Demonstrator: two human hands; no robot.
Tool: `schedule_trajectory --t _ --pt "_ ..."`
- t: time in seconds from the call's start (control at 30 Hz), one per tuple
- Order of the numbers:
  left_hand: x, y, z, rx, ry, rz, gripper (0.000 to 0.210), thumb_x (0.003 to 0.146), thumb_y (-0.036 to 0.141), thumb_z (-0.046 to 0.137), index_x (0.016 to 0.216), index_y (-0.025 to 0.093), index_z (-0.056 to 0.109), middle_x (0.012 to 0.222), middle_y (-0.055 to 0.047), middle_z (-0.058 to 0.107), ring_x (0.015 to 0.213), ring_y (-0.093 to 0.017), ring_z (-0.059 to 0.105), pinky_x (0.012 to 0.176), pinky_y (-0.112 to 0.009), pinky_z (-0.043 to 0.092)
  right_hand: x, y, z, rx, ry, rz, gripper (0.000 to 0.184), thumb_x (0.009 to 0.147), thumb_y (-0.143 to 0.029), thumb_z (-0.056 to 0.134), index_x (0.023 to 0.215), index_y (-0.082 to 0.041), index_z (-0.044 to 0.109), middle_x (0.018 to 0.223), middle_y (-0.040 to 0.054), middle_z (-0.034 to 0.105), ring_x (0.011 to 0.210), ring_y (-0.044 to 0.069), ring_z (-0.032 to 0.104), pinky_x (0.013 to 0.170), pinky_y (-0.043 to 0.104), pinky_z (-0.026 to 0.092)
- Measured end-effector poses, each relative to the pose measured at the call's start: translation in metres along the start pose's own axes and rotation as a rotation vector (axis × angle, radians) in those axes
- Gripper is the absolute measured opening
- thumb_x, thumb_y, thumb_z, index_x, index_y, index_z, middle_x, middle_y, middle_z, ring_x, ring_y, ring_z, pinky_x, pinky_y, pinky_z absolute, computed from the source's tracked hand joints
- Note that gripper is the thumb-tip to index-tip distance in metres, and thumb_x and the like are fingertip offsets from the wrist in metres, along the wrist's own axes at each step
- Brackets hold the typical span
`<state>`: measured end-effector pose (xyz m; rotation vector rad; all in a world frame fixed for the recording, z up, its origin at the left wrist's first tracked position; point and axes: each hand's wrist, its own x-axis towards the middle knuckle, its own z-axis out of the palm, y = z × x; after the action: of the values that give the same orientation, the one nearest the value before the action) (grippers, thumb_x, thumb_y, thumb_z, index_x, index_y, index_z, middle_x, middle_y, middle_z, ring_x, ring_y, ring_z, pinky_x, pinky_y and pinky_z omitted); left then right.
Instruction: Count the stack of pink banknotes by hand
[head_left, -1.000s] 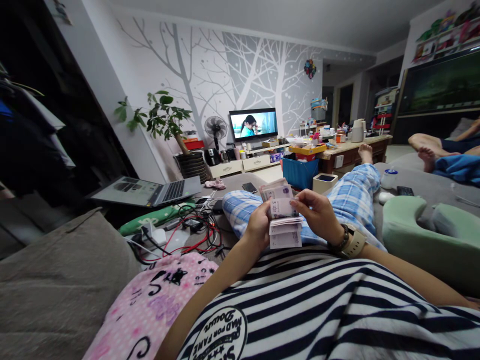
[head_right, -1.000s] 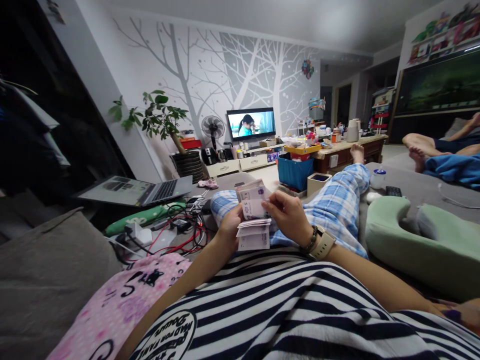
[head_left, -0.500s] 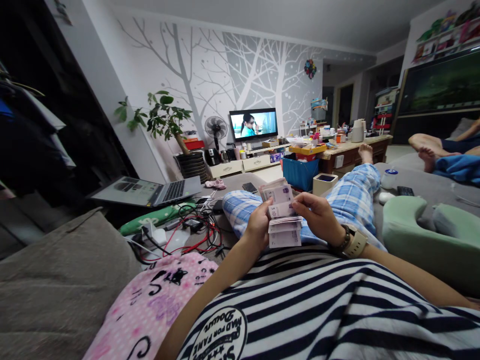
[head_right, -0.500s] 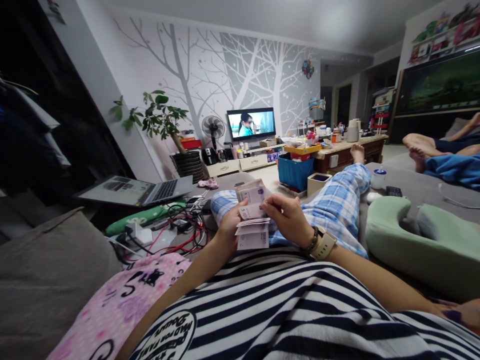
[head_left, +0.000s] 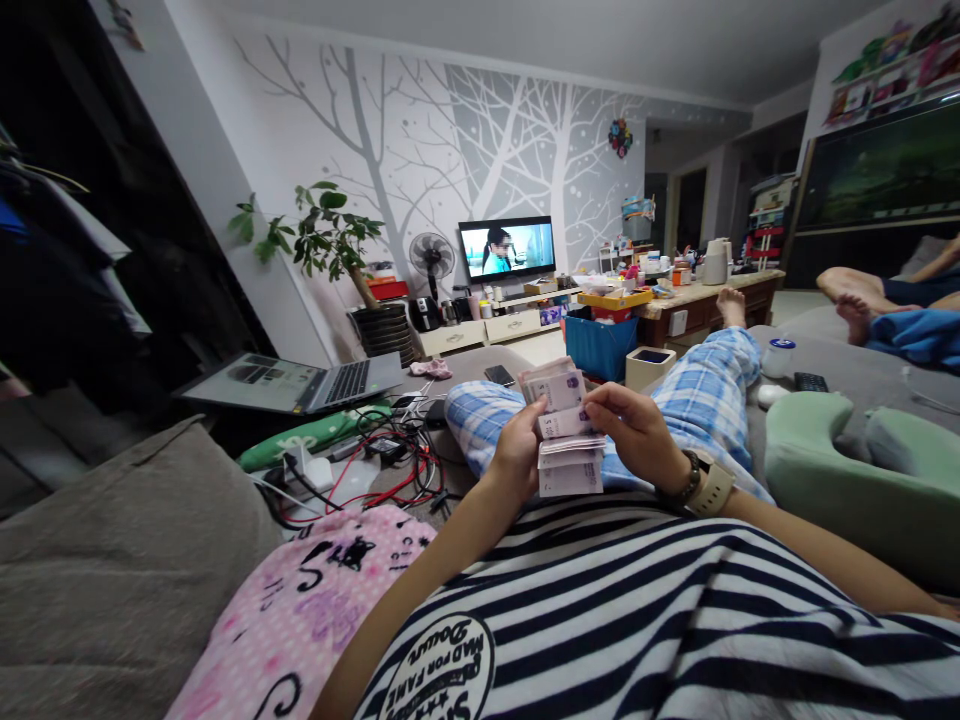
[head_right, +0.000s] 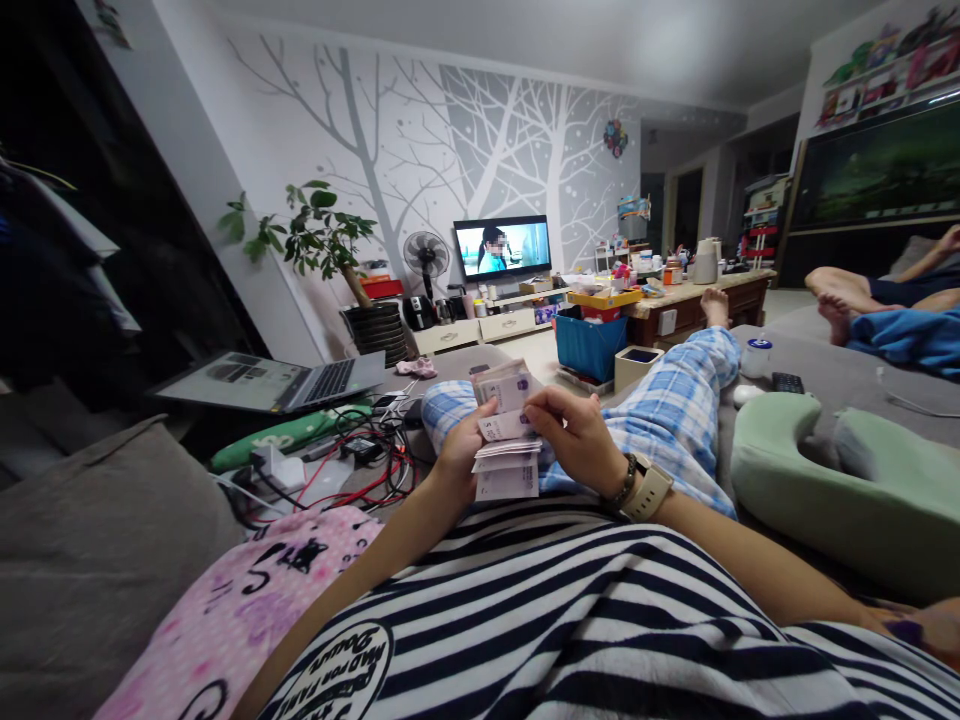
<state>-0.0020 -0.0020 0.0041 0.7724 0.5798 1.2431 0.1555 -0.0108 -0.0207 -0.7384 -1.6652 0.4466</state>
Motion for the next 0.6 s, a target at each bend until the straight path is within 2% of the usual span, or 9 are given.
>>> schedule_trajectory --t 0.13,0.3,0.43,0.5,0.6 --pt "0.001 0.0 -0.001 -0.012 0.037 -0.076 0.035 0.093 0.022 0.054 0.121 0.005 0.067 0.094 -0.014 0.079 0.086 -0.028 0.077 0.085 -0.043 0.062 -0.001 -0.002 -0.001 -0.009 -0.009 0.012 0.039 0.095 -0.056 0.056 0.079 -0.022 0.066 0.07 0.0018 0.063 0.068 0.017 0.054 0.063 0.029 0.043" --pt "0.009 -0.007 -0.008 -0.031 0.062 -0.02 0.031 0.093 0.021 0.054 0.114 0.006 0.072 0.091 -0.014 0.079 0.091 -0.03 0.077 0.088 -0.043 0.062 -0.002 -0.004 -0.002 -0.036 -0.019 0.011 0.048 0.095 -0.061 0.053 0.07 -0.021 0.063 0.065 0.0016 0.061 0.066 0.017 0.053 0.063 0.029 0.042" --pt "0.017 -0.012 -0.014 -0.026 0.075 0.019 0.028 0.091 0.02 0.057 0.109 0.007 0.074 0.09 -0.013 0.08 0.097 -0.03 0.076 0.089 -0.044 0.062 -0.002 -0.008 -0.004 -0.007 -0.121 -0.049 0.058 0.099 -0.063 0.043 0.07 -0.02 0.068 0.064 0.0027 0.062 0.061 0.015 0.051 0.062 0.029 0.042" --pt "0.017 -0.012 -0.014 -0.02 0.067 0.014 0.028 0.089 0.02 0.058 0.109 0.008 0.074 0.09 -0.013 0.08 0.097 -0.031 0.076 0.089 -0.044 0.062 -0.002 -0.009 -0.003 0.001 -0.151 -0.066 0.056 0.098 -0.062 0.046 0.069 -0.02 0.068 0.063 0.0026 0.063 0.059 0.015 0.051 0.061 0.029 0.041" --pt "0.011 -0.009 -0.01 0.01 0.065 0.024 0.028 0.087 0.017 0.059 0.108 0.007 0.074 0.088 -0.014 0.08 0.094 -0.031 0.077 0.087 -0.044 0.062 0.001 -0.008 -0.001 -0.029 -0.079 -0.027 0.046 0.092 -0.059 0.06 0.066 -0.021 0.062 0.059 0.0002 0.059 0.056 0.014 0.047 0.056 0.028 0.037"
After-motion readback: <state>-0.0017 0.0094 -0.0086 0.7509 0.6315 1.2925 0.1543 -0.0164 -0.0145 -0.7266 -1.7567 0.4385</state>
